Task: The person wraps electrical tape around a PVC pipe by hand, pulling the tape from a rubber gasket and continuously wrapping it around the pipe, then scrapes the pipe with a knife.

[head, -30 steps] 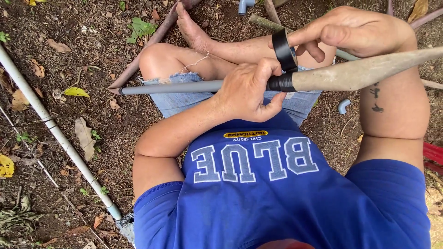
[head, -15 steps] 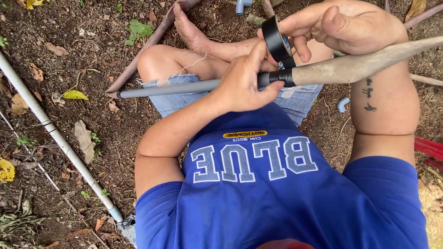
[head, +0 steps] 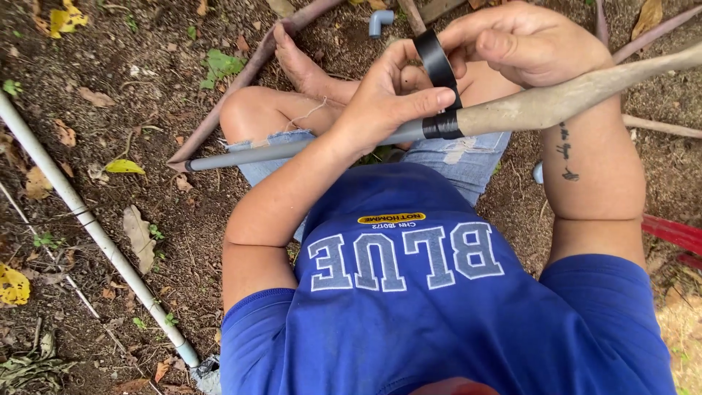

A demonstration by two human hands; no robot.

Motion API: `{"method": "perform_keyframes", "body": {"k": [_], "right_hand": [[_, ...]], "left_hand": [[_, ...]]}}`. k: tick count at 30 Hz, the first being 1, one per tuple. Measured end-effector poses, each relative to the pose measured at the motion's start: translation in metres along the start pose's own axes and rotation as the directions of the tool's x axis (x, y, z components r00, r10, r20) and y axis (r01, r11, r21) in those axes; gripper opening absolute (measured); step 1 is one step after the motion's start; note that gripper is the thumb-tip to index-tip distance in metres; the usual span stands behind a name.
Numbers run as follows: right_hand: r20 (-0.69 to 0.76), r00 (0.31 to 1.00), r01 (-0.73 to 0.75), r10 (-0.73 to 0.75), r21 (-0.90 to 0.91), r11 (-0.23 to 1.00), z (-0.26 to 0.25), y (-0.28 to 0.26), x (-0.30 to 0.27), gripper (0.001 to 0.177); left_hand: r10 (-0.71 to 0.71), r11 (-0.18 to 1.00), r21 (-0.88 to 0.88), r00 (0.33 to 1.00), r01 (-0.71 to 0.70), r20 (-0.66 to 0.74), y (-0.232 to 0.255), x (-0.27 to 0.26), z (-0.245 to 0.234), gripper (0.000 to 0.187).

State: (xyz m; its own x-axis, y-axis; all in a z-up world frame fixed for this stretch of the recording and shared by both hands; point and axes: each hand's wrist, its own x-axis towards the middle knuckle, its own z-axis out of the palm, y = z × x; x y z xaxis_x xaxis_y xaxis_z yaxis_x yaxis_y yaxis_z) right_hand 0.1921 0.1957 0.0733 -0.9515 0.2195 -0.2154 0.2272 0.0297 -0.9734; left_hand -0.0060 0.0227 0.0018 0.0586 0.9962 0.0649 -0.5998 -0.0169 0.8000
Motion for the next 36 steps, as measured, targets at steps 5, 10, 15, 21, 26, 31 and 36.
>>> {"method": "perform_keyframes", "body": {"k": [5,10,15,21,26,31,36], "right_hand": [[0.05,0.998,0.024,-0.027,0.059,0.998,-0.001,0.003,0.008,0.055],[-0.287,0.952,0.063,0.11,0.532,0.844,0.025,0.042,0.014,0.043],[-0.174,0.971,-0.18,0.166,-0.064,0.982,0.074,0.014,-0.013,0.039],[0.031,0.997,0.079,-0.074,-0.276,0.958,0.077,-0.106,-0.046,0.036],[-0.217,0.933,0.025,-0.287,-0.755,0.655,0.073,-0.123,-0.004,0.045],[-0.13,0.96,0.031,-0.247,-0.83,0.556,0.077,-0.117,0.027,0.035],[-0.18,0.978,-0.053,-0.107,-0.706,0.706,0.067,-0.109,0.028,0.021]], "left_hand": [[0.06,0.998,0.032,0.997,-0.059,-0.04,0.01,-0.002,0.007,0.046],[0.141,0.989,-0.04,0.99,-0.141,-0.004,0.011,0.0,-0.005,0.057],[0.19,0.98,-0.058,0.982,-0.191,-0.017,0.019,0.007,-0.021,0.056],[0.216,0.973,-0.082,0.976,-0.215,0.005,0.014,0.009,-0.027,0.067],[0.213,0.976,-0.055,0.977,-0.212,0.007,0.019,0.008,-0.022,0.071],[0.292,0.925,0.25,0.956,-0.286,0.015,0.025,0.002,-0.019,0.085],[0.208,0.57,0.815,0.978,-0.103,-0.022,0.034,-0.011,-0.004,0.087]]}}
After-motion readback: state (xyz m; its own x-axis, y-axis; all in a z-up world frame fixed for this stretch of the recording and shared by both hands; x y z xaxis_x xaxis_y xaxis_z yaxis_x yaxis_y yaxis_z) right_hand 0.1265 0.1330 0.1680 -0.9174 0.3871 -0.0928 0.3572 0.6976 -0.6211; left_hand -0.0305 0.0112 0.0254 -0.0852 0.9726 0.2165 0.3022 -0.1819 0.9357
